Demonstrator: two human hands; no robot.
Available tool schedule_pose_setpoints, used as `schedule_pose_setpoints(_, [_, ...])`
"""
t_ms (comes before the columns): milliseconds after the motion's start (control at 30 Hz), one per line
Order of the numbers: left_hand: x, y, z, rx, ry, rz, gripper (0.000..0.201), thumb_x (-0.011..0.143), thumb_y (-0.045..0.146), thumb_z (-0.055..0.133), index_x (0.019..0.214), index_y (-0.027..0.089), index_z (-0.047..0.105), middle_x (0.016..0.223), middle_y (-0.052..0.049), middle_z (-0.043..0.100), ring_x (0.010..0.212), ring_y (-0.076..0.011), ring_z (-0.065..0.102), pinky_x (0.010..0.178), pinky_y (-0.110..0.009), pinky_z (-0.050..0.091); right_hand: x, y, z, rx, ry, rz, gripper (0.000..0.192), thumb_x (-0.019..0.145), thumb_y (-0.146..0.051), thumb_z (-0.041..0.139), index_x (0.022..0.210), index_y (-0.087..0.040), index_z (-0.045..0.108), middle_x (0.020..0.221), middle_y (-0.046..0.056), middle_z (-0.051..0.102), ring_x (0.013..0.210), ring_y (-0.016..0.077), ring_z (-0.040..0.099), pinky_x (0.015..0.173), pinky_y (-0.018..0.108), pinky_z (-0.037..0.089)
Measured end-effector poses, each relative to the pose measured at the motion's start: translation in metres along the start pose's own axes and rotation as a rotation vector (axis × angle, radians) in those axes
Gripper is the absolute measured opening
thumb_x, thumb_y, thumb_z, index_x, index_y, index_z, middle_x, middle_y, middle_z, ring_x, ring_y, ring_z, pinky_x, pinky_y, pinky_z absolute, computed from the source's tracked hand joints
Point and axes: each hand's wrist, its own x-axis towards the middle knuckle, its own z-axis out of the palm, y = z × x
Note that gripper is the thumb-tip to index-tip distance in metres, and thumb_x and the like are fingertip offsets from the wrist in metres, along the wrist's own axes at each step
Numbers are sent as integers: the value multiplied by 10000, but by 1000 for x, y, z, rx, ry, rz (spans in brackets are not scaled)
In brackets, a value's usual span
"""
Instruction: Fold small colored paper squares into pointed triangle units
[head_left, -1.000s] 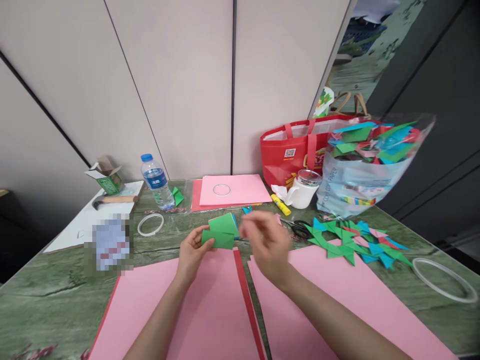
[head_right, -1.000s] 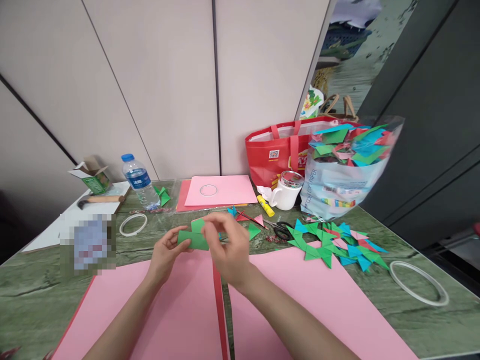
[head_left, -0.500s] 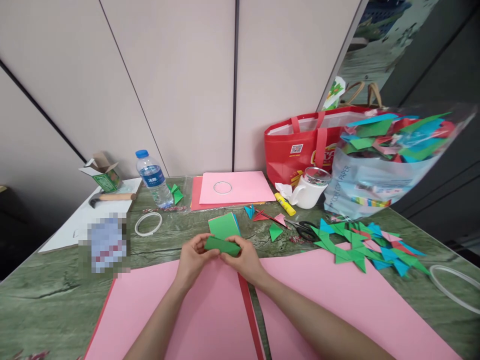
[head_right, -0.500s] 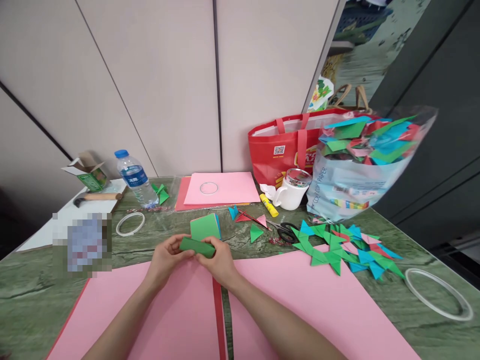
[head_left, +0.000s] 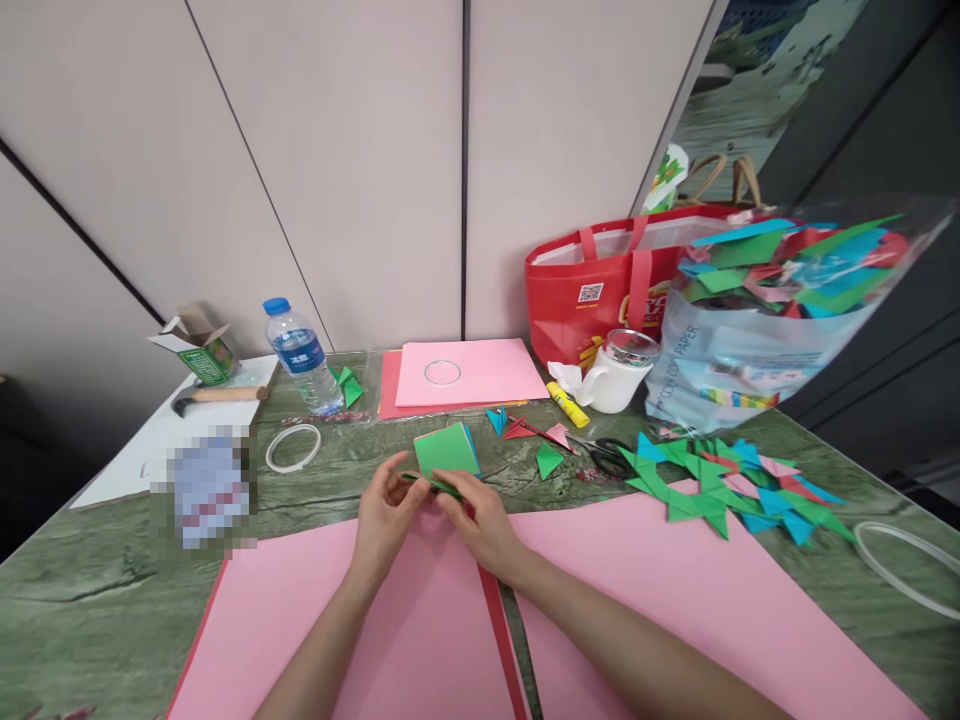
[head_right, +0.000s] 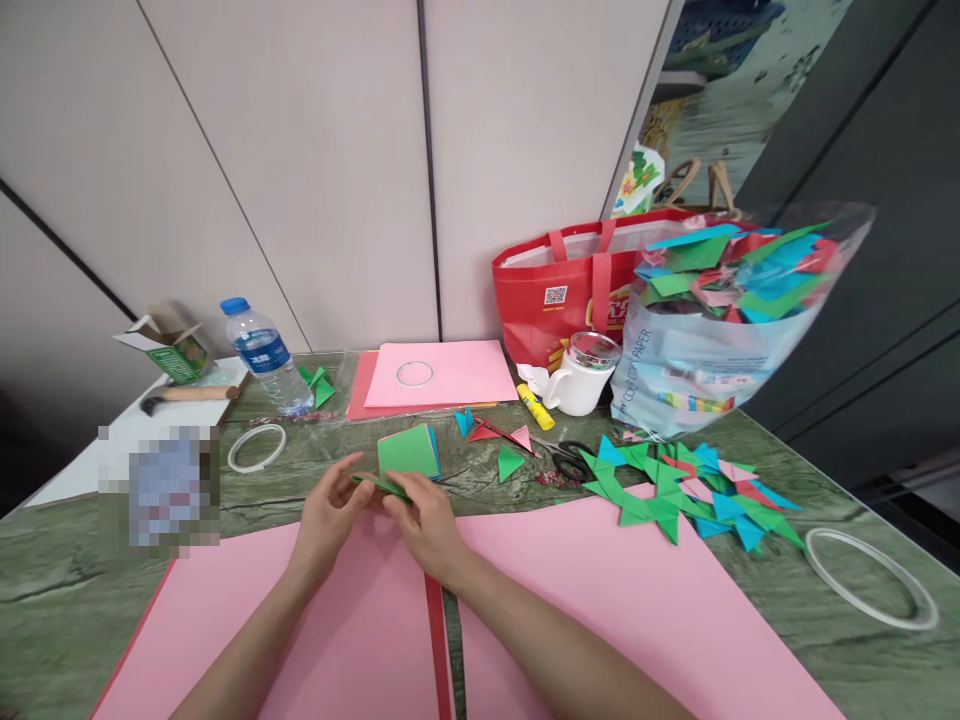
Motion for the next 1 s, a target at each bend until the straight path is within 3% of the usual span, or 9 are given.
schedule_pose_setpoints(133, [1,-3,-1,88,40,48,633,605,343,664,1166,187,414,743,-3,603,698,-172,595,622,-283,482,-1,1,0,-11,-70,-39,349,843,-294,431,1179,-215,481,1115,83,545,1038,186,489,893,329,382])
schedule_pose_setpoints(333, [3,-7,-3,66,-8,36,548,614,343,655,1097,168,464,839,-30,620,773,-185,590,649,-284,483,-2,5,1,59,15,87,333,861,-318,385,1149,-203,507,1094,77,589,985,192,545,843,326,418])
schedule_pose_setpoints(433, [3,-5,-3,45,-45,61,481,649,330,626,1081,166,492,947,-60,623,870,-203,582,721,-302,475,-1,6,0,75,123,157,318,876,-323,335,1097,-202,528,1055,64,605,915,183,568,781,310,437])
schedule_pose_setpoints(600, [3,-8,-4,63,-83,61,450,674,314,602,1083,146,522,923,-66,642,845,-206,592,730,-313,474,0,6,-1,61,287,198,288,865,-326,339,1028,-188,533,877,51,621,730,161,563,628,271,441])
schedule_pose_setpoints(733, [4,-11,-5,22,-107,40,469,677,305,602,1109,144,519,952,-73,650,876,-216,590,754,-327,471,-1,2,0,108,234,168,260,846,-327,383,1018,-187,518,675,6,579,546,129,512,498,234,404])
schedule_pose_setpoints(900, [4,-9,-5,38,-83,16,467,653,322,619,1067,121,541,933,-87,664,841,-226,608,724,-329,482,-2,-2,1,228,135,139,336,758,-308,531,1068,-196,473,838,39,624,699,153,587,569,243,456])
schedule_pose_setpoints(1000, [3,-8,-4,42,-85,23,453,645,319,630,1047,124,557,937,-85,667,838,-221,611,725,-325,484,-2,0,2,112,175,139,270,787,-287,479,1036,-187,511,739,21,612,620,142,564,563,249,442])
